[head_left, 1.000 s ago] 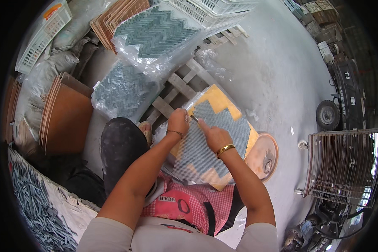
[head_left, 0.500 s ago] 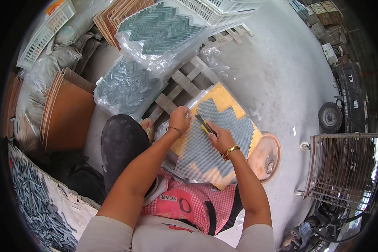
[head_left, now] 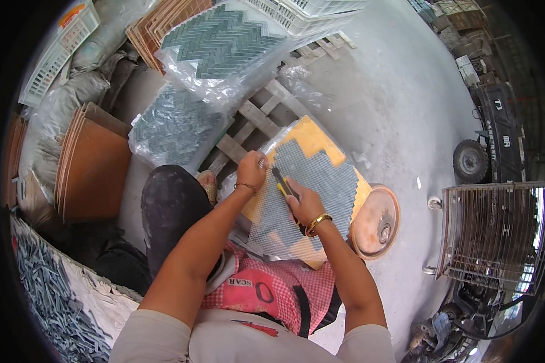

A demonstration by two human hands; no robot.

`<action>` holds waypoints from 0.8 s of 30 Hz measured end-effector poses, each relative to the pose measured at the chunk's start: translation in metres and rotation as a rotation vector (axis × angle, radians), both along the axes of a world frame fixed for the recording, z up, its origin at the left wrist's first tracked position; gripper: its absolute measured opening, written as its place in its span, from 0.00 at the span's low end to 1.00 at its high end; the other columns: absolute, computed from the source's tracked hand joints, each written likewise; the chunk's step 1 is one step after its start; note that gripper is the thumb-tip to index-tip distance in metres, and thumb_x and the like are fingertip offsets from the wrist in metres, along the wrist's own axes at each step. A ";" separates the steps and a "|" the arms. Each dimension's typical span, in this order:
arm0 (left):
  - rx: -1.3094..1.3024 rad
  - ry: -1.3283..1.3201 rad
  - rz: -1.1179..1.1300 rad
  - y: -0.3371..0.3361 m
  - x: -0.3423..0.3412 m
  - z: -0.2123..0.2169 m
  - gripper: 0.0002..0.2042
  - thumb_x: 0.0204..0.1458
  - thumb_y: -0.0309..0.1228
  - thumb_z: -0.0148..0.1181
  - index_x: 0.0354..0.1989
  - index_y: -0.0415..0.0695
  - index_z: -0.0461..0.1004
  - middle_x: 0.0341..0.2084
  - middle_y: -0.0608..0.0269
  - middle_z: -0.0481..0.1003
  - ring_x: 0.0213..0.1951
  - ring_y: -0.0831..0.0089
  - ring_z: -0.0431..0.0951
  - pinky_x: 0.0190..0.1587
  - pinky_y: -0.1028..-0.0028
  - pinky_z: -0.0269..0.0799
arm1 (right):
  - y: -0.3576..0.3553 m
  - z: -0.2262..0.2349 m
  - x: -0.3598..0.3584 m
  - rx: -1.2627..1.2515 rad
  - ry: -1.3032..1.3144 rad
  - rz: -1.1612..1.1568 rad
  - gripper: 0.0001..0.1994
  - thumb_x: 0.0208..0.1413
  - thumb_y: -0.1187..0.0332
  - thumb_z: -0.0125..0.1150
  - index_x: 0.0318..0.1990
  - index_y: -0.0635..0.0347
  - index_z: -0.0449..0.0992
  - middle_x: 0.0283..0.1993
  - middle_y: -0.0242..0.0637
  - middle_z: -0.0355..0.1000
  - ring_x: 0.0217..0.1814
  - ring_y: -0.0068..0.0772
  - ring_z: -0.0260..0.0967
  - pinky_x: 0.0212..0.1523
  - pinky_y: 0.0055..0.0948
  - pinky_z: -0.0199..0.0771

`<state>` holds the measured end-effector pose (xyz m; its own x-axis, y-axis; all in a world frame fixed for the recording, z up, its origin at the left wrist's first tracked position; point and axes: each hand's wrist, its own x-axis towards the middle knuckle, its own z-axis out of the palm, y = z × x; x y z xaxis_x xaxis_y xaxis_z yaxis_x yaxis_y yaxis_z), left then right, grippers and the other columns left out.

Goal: The person sits on the floor and uses a utility knife to cut a patterned tile sheet placed on a wooden board. They score and snap the tile along a straight line, then set the cut piece aside and repeat the process with another tile.

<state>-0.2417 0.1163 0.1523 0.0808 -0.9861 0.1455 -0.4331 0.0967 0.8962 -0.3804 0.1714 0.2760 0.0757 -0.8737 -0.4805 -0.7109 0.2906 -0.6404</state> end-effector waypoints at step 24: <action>0.149 -0.197 -0.059 0.033 0.000 0.036 0.07 0.40 0.25 0.57 0.30 0.41 0.72 0.27 0.52 0.69 0.34 0.53 0.71 0.37 0.62 0.67 | -0.007 -0.008 -0.015 -0.270 0.445 0.469 0.23 0.53 0.68 0.47 0.59 0.44 0.57 0.30 0.49 0.71 0.31 0.50 0.70 0.31 0.43 0.70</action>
